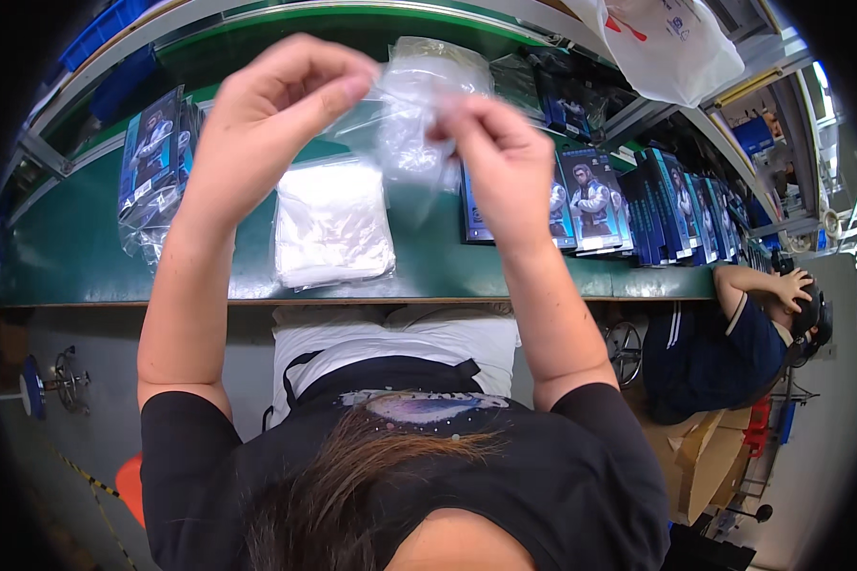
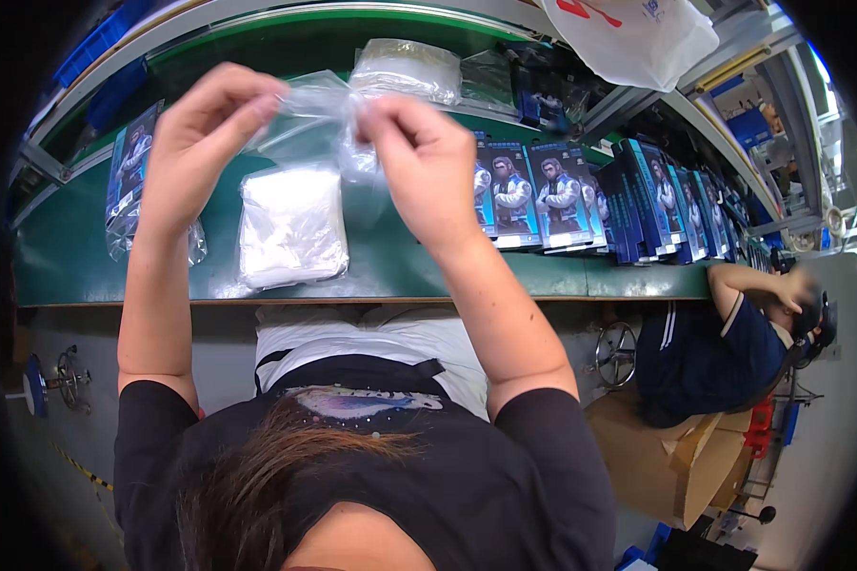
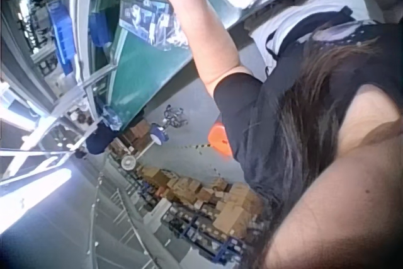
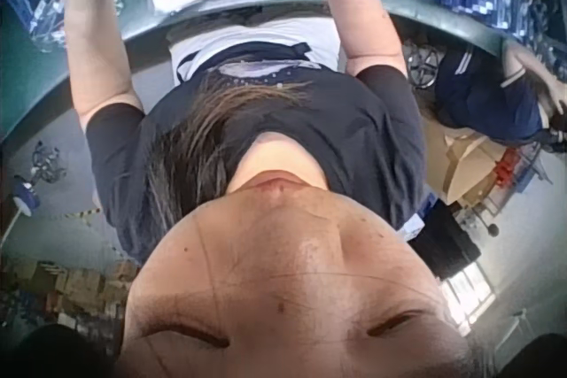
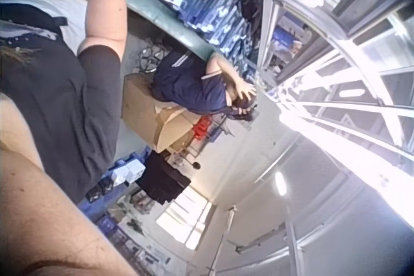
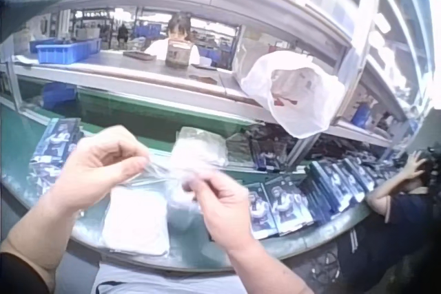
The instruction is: Packing small electronics into plastic bags.
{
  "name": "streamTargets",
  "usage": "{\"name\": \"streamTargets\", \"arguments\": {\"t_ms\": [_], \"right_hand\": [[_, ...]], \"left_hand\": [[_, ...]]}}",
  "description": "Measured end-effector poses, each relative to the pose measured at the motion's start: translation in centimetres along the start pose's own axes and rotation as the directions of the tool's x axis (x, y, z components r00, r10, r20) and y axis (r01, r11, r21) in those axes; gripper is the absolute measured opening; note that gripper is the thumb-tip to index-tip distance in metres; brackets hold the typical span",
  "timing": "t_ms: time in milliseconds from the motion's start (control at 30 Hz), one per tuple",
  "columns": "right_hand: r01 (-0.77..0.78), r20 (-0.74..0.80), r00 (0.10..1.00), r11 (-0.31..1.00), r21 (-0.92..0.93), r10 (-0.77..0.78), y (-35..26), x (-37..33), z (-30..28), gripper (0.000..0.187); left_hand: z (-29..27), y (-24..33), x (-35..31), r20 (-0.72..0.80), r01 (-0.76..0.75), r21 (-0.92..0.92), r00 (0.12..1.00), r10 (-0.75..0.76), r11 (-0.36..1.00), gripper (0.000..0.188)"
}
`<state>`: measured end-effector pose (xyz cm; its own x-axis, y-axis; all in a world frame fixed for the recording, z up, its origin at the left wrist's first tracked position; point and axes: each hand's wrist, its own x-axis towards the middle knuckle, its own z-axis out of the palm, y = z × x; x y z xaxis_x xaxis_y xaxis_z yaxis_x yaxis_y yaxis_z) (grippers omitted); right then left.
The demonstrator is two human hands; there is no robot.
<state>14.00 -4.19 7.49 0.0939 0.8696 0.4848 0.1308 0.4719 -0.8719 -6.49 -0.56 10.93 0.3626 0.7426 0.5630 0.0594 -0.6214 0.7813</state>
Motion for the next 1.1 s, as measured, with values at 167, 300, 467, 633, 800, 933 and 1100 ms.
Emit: {"name": "streamTargets", "arguments": {"t_ms": [167, 300, 467, 633, 800, 933, 1100], "right_hand": [[0.485, -0.118, 0.841, 0.832, -0.268, -0.528, -0.2, 0.9, -1.1, 0.027], [0.177, 0.07, 0.983, 0.794, -0.581, -0.167, 5.7, -1.4, -3.3, 0.056], [-0.036, -0.056, 0.998, 0.396, -0.917, -0.037, 8.5, -4.0, -4.5, 0.084], [-0.155, -0.145, 0.98, 0.063, -0.986, 0.137, 8.7, -4.4, -5.4, 0.101], [-0.147, -0.124, 0.982, 0.165, -0.975, 0.141, 7.8, -3.9, -6.7, 0.078], [-0.11, -0.18, 0.983, 0.682, -0.723, -0.033, 5.1, -4.2, -8.2, 0.081], [-0.298, -0.161, 0.921, 0.906, 0.3, 0.355, 2.4, -5.3, -9.3, 0.063]], "left_hand": [[2.2, 2.6, -1.0, 0.239, -0.656, 0.398, 0.749, 0.618, 0.641, 0.033], [6.5, -5.7, -4.6, 0.329, -0.271, 0.346, 0.932, 0.154, 0.899, 0.034], [7.6, -9.0, -4.6, 0.347, -0.031, 0.285, 0.935, -0.073, 0.958, 0.033], [6.8, -8.4, -3.8, 0.415, 0.11, 0.25, 0.886, -0.209, 0.962, 0.034], [5.6, -8.1, -2.7, 0.57, 0.343, 0.163, 0.733, -0.372, 0.925, 0.025], [5.4, -7.3, -1.9, 0.604, 0.264, 0.289, 0.695, -0.389, 0.92, 0.022], [7.5, -6.6, -2.5, 0.542, 0.056, 0.361, 0.8, -0.259, 0.931, 0.024]]}}
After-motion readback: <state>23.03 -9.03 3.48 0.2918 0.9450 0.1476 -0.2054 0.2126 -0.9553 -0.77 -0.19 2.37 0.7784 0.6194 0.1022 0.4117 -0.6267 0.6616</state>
